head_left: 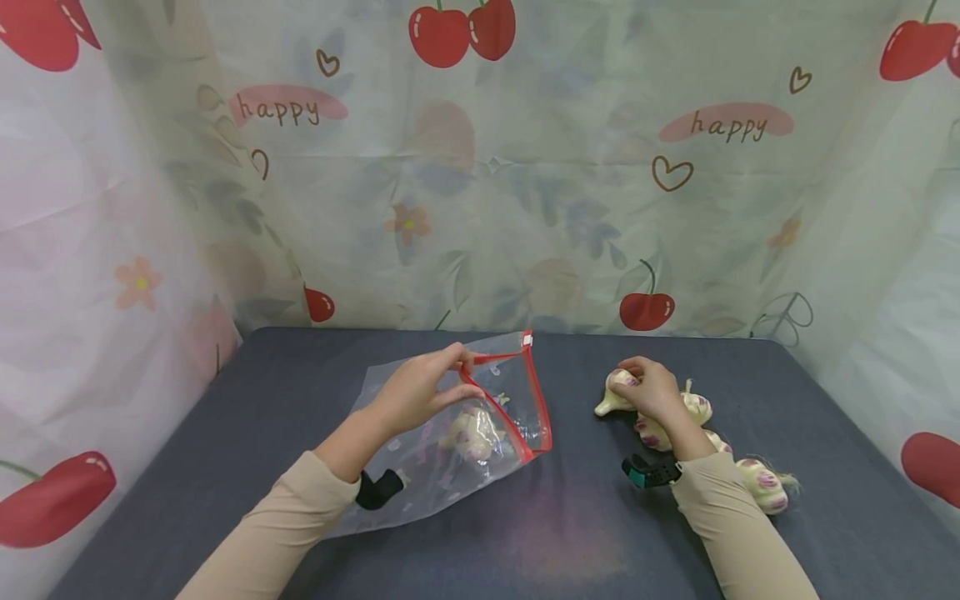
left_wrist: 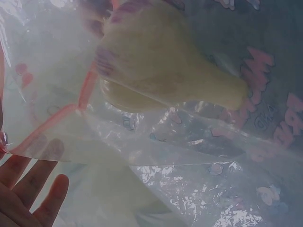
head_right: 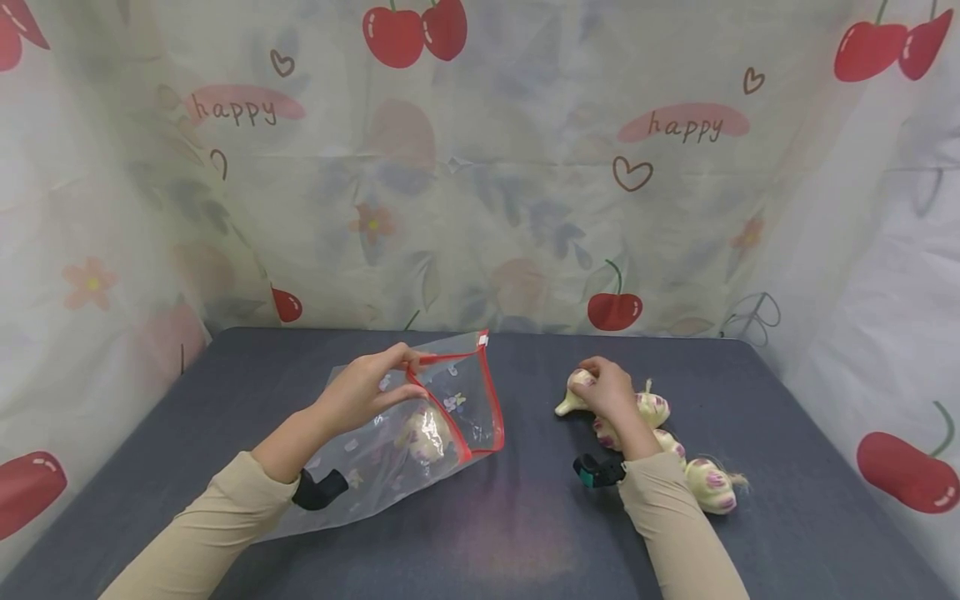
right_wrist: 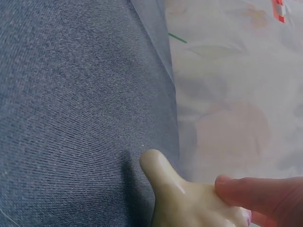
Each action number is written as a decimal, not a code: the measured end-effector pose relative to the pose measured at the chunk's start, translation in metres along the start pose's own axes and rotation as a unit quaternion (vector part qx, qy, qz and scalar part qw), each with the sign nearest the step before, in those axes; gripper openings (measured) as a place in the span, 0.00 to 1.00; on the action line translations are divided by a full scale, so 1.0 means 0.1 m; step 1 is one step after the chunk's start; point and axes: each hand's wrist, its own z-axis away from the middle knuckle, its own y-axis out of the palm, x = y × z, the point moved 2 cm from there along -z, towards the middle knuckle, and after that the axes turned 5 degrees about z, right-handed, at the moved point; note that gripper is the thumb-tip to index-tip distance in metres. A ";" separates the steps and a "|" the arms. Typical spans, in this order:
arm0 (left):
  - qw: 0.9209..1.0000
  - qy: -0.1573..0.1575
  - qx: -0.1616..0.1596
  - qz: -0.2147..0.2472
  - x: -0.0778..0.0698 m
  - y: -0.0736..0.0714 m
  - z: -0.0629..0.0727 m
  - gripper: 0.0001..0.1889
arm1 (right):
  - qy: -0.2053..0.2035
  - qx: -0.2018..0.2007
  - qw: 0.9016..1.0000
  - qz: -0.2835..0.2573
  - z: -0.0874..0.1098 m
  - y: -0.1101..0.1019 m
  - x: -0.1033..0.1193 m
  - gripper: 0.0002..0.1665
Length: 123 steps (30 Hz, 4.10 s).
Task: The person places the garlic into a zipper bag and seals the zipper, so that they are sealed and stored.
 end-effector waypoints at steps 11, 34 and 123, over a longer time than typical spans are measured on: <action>1.000 -0.004 0.003 -0.004 0.00 0.00 -0.01 0.16 | -0.023 -0.039 0.999 -0.020 0.04 -0.08 0.03 0.25; 1.000 -0.003 0.005 0.000 -0.03 -0.03 -0.03 0.15 | -0.024 -0.041 0.998 -0.046 0.13 -0.25 0.14 0.28; 1.000 0.025 -0.014 -0.011 -0.06 -0.06 -0.03 0.16 | -0.220 0.000 0.964 -0.148 0.60 -0.16 1.06 0.23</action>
